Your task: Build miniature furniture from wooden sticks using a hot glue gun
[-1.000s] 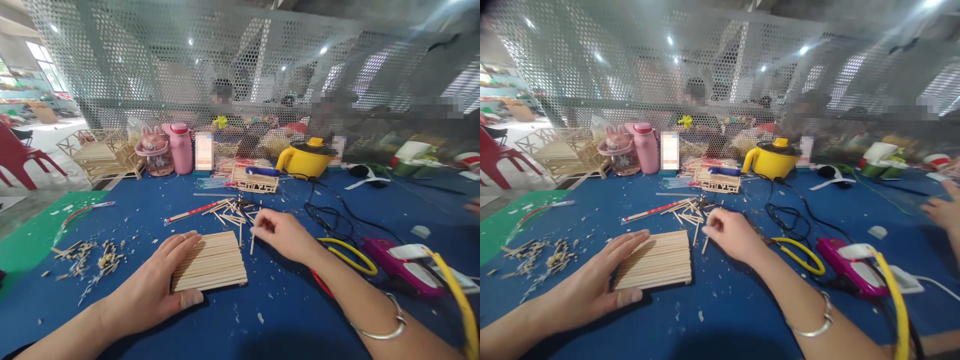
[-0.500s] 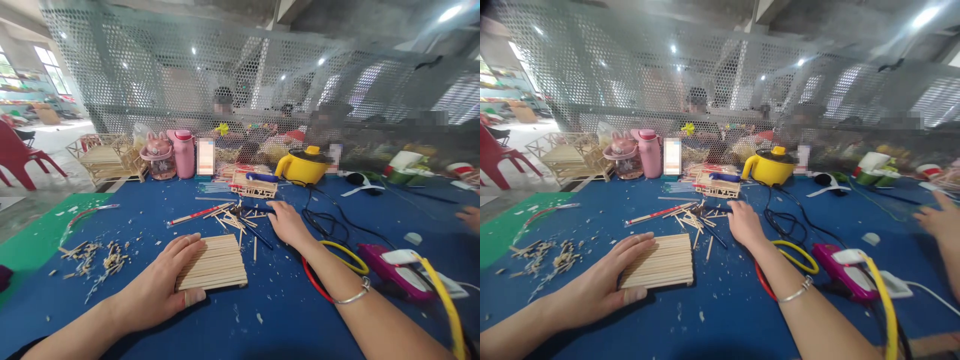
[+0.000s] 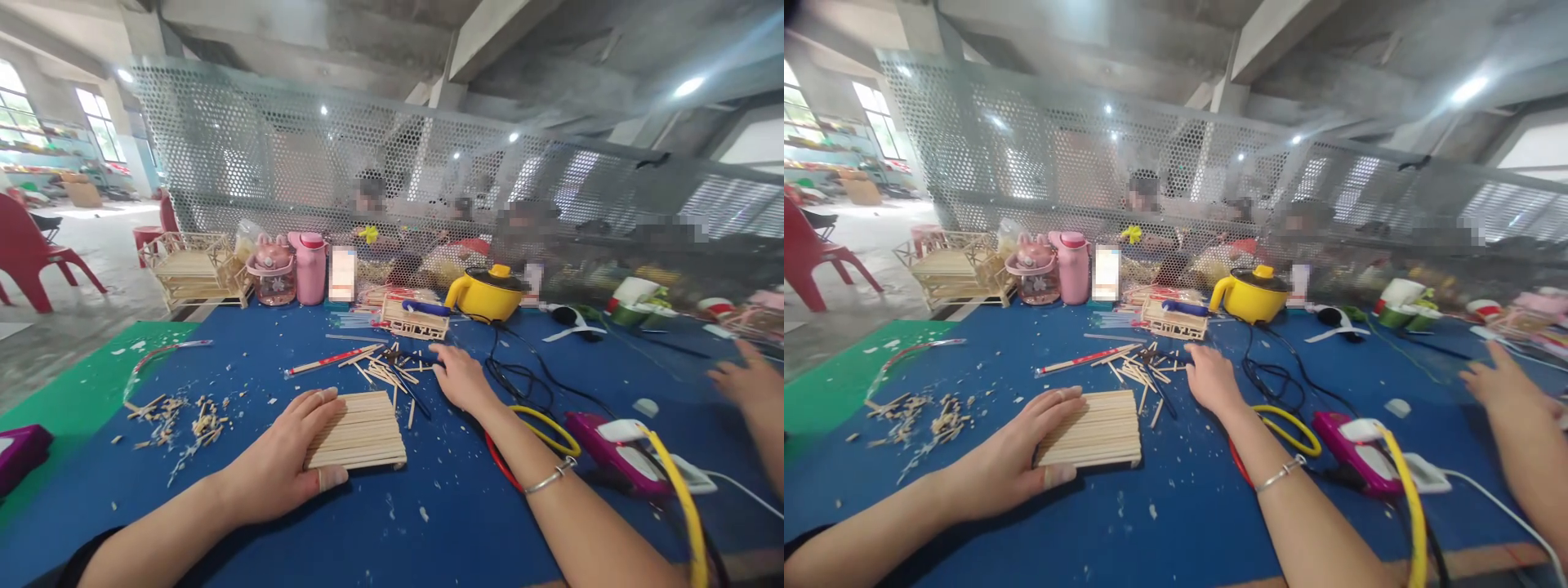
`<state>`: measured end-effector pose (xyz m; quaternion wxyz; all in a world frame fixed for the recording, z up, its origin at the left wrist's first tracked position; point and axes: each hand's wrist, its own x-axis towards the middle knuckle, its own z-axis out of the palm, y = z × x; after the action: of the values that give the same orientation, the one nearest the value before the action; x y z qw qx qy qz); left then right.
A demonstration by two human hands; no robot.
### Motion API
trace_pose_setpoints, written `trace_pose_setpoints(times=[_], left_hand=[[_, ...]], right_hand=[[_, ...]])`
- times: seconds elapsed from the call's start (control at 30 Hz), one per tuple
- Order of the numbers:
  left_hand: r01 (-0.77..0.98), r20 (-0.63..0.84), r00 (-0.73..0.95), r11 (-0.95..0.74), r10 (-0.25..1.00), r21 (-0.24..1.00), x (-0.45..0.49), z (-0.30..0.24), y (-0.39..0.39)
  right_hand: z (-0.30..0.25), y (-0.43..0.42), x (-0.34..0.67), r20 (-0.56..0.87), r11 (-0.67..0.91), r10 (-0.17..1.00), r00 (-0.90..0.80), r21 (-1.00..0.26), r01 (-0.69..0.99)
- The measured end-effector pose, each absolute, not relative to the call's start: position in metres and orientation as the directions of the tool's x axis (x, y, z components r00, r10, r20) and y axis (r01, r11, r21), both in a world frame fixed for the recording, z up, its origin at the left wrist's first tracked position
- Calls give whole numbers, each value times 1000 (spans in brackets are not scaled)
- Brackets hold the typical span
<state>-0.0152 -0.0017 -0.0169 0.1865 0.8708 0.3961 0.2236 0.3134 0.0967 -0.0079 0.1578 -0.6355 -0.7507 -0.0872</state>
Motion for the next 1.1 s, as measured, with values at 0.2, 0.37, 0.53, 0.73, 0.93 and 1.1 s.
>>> trace_pose_setpoints(times=[0.2,0.37,0.53,0.73,0.93,1.1], left_hand=[[585,279,576,-626,768,515,-16,-16,-2],[612,224,585,-606,779,509,-15,-13,-2],[607,250,583,-619,773,499,-16,-16,-2],[612,219,587,-604,779,511,-16,-15,-2],[604,226,594,-613,772,509,-16,-12,-1],[607,219,587,-603,779,518,-15,-12,0]], right_hand=[[-9,100,315,323,166,938,-127,-98,981],[22,80,330,386,96,922,-26,-164,982],[37,42,376,370,-56,921,125,-190,980],[-4,1,395,294,-95,944,147,-186,978],[-27,-27,389,325,-26,945,46,-66,997],[-32,-8,379,338,-35,939,69,-104,994]])
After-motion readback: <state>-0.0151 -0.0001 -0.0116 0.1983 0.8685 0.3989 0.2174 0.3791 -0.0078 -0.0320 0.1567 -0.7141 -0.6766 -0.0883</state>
